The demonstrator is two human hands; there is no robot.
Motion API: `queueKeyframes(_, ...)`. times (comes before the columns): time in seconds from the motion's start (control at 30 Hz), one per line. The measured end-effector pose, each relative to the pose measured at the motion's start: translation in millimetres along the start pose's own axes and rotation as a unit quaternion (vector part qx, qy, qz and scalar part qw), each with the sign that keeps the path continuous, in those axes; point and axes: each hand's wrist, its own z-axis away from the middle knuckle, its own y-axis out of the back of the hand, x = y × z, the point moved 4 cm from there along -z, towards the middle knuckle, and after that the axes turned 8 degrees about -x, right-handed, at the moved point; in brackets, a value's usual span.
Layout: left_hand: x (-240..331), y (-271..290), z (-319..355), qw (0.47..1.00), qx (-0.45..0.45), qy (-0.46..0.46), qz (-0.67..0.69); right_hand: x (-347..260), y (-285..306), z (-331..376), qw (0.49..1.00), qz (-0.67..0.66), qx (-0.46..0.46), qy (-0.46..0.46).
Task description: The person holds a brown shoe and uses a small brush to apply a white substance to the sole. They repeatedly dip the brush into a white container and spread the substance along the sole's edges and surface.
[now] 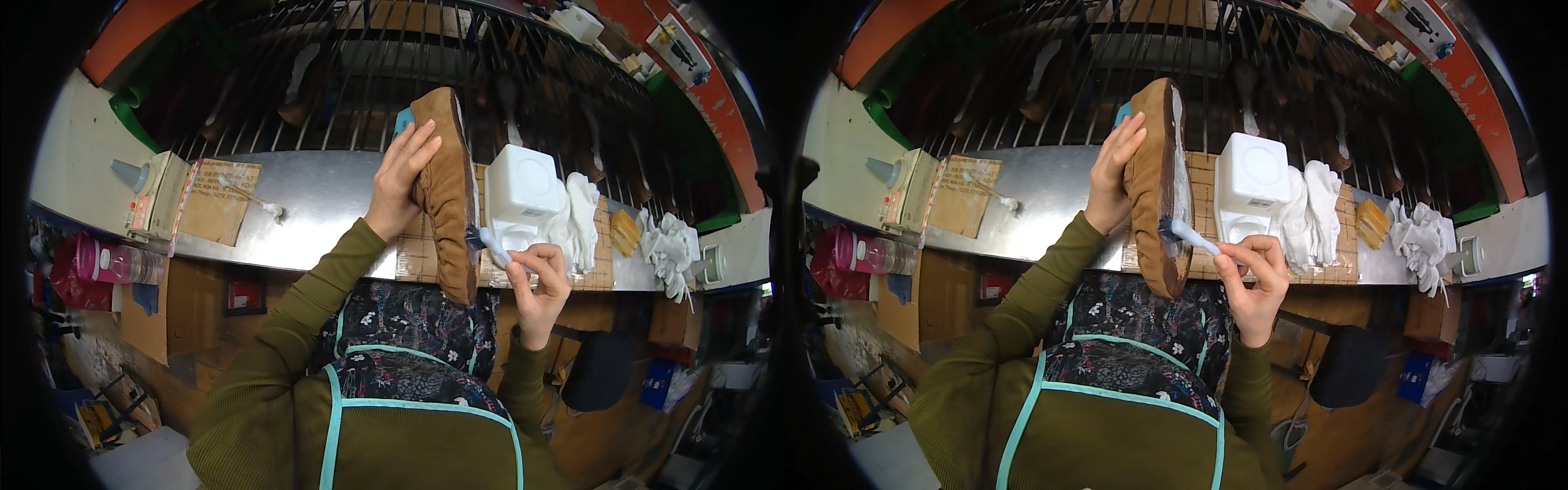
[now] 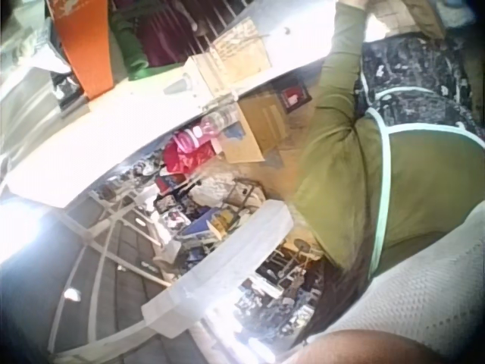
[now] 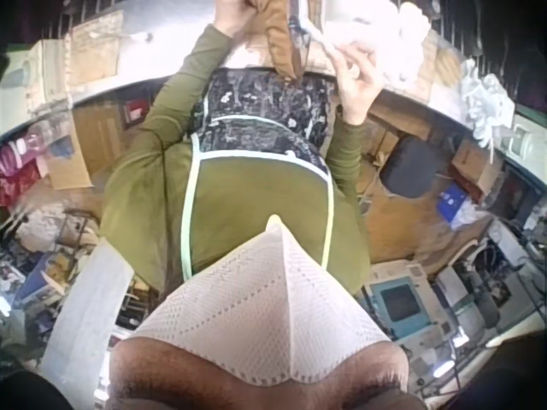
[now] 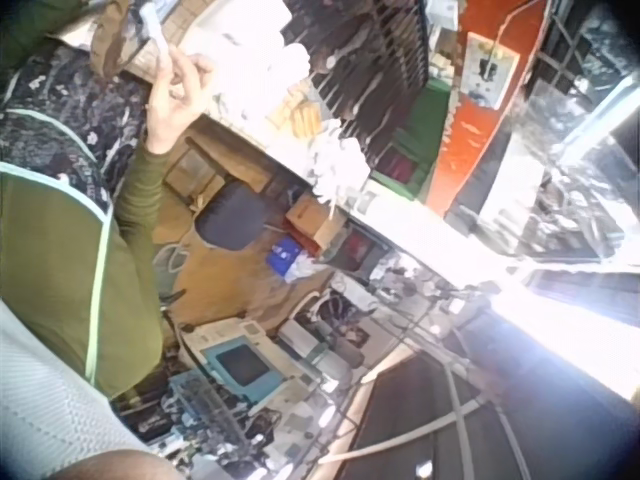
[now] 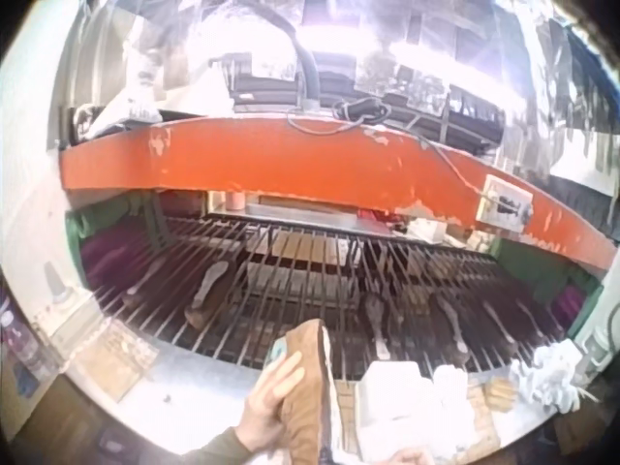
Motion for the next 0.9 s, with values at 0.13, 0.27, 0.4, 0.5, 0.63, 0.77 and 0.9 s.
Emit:
queueKeyframes(0.13,0.2,-1.9,-5.7,1.0,-0.008,0.009,0.003,-1.7,6.1,3.4,1.0,0.001,0.005,-0.004)
queueKeyframes(0.27,-0.5,-4.5,-10.9,0.999,-0.025,0.021,0.001,-2.5,12.7,6.5,1.0,0.003,0.009,0.002)
queueKeyframes(0.4,-0.1,-6.6,-18.6,0.999,-0.032,0.025,0.018,-7.4,18.0,6.9,1.0,0.013,0.009,0.011)
queueKeyframes(0.5,1.0,-6.0,-26.0,0.998,-0.039,0.03,0.031,-12.7,21.9,4.4,0.999,0.012,0.014,0.026)
queueKeyframes(0.63,7.0,-3.7,-35.3,0.994,-0.05,0.045,0.081,-20.7,24.7,-2.0,0.998,0.007,0.022,0.053)
queueKeyframes(0.77,12.2,-1.6,-39.5,0.988,-0.081,0.063,0.113,-30.3,23.8,-13.5,0.996,0.002,0.025,0.089)
queueKeyframes(0.9,21.5,0.4,-42.8,0.968,-0.108,0.099,0.206,-44.6,22.9,-29.9,0.99,0.009,0.022,0.14)
